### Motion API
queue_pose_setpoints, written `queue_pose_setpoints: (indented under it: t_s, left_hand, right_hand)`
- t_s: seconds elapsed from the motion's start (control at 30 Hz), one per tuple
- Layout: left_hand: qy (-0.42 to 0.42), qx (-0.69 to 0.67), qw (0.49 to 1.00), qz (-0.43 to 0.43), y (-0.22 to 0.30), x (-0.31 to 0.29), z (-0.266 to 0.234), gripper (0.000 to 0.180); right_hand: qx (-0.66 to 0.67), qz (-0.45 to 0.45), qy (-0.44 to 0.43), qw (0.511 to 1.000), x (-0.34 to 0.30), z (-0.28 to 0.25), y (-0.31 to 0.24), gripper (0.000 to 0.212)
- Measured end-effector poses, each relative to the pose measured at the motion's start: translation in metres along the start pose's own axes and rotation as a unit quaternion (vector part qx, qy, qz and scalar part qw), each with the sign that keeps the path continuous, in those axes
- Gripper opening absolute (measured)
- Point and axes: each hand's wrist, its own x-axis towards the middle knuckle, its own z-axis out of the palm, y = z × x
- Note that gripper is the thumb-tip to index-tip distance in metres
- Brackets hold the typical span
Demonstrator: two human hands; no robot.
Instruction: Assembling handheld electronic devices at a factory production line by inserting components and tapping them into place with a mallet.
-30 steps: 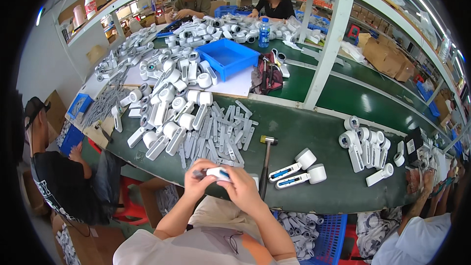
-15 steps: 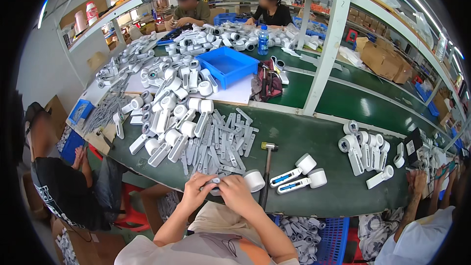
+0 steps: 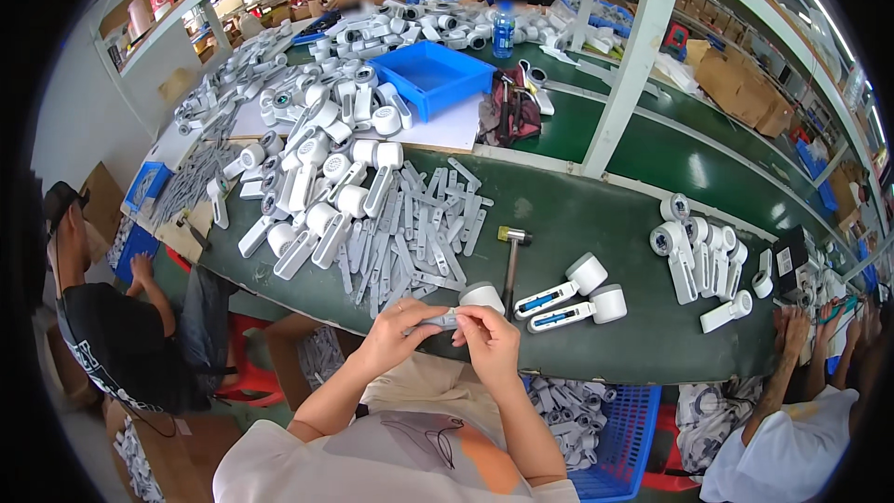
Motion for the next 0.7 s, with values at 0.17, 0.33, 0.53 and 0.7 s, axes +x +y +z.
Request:
queue_pose_setpoints:
  t_s: [0.17, 0.33, 0.53, 0.7]
  left_hand:
    - [0.066, 0.044, 0.996, -0.051, -0.01, -0.009, 0.01, 0.029]
    - [0.097, 0.12, 0.988, -0.013, -0.02, -0.008, 0.021, 0.026]
    - [0.102, 0.144, 0.984, -0.01, -0.015, -0.009, 0.017, 0.023]
    - [0.108, 0.13, 0.986, -0.007, -0.016, -0.015, 0.022, 0.024]
  right_hand:
    - [-0.4, -0.159, 0.091, 0.898, -0.014, -0.025, -0.004, 0.029]
    - [-0.509, -0.077, 0.033, 0.857, -0.03, -0.024, 0.014, 0.059]
    - [-0.51, -0.049, 0.016, 0.859, -0.022, -0.019, 0.014, 0.074]
    - [-0.471, -0.047, 0.037, 0.88, -0.018, -0.02, 0.017, 0.082]
